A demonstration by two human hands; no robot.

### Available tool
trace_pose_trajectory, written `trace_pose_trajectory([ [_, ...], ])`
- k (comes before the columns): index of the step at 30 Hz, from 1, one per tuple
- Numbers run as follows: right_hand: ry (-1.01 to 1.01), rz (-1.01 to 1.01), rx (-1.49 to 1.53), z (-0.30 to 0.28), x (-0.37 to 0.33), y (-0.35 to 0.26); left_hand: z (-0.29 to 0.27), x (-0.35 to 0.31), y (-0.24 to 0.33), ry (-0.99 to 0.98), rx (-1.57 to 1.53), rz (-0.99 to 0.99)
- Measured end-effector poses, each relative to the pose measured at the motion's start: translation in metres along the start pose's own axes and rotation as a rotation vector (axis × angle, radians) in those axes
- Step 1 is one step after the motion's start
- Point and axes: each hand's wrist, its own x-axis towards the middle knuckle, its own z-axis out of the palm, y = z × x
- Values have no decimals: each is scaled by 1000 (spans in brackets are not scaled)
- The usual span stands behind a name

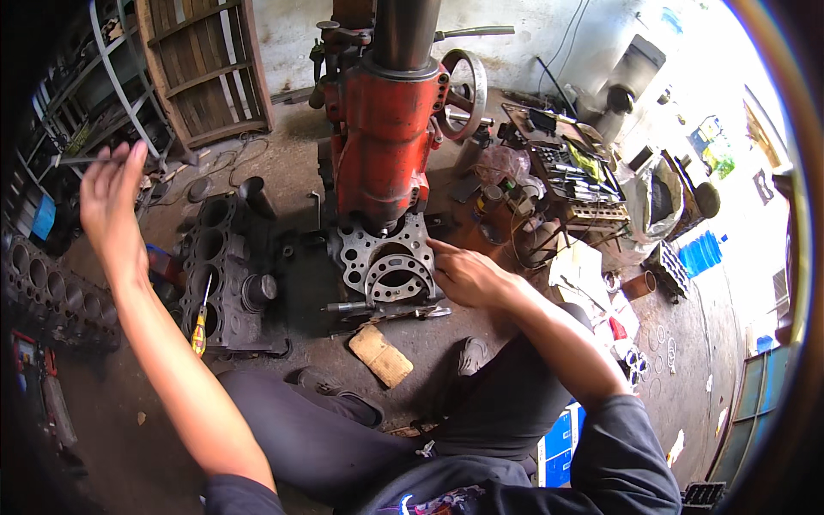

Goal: The person uses a bench grinder to deburr the edges of several metal cylinder liners, rotating each liner against the grinding wheel. After finishing the liners, the person uses a caliper to measure the diameter of a cylinder bore in the engine block.

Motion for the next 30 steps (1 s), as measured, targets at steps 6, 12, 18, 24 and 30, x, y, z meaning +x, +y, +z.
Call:
trace_pose_trajectory([
  [6,-82,130,-109,33,68,11,13,-90,-4,60,-213,-249],
  [12,-51,151,-138,46,76,12,11,-98,-39,62,-104,-279],
  [18,-40,221,-162,43,83,13,15,-97,-43,60,-94,-307],
  [24,-87,208,-189,39,97,21,11,-97,-44,80,-82,-290],
  [30,-30,212,-164,43,111,29,9,-98,-46,99,-74,-303],
])
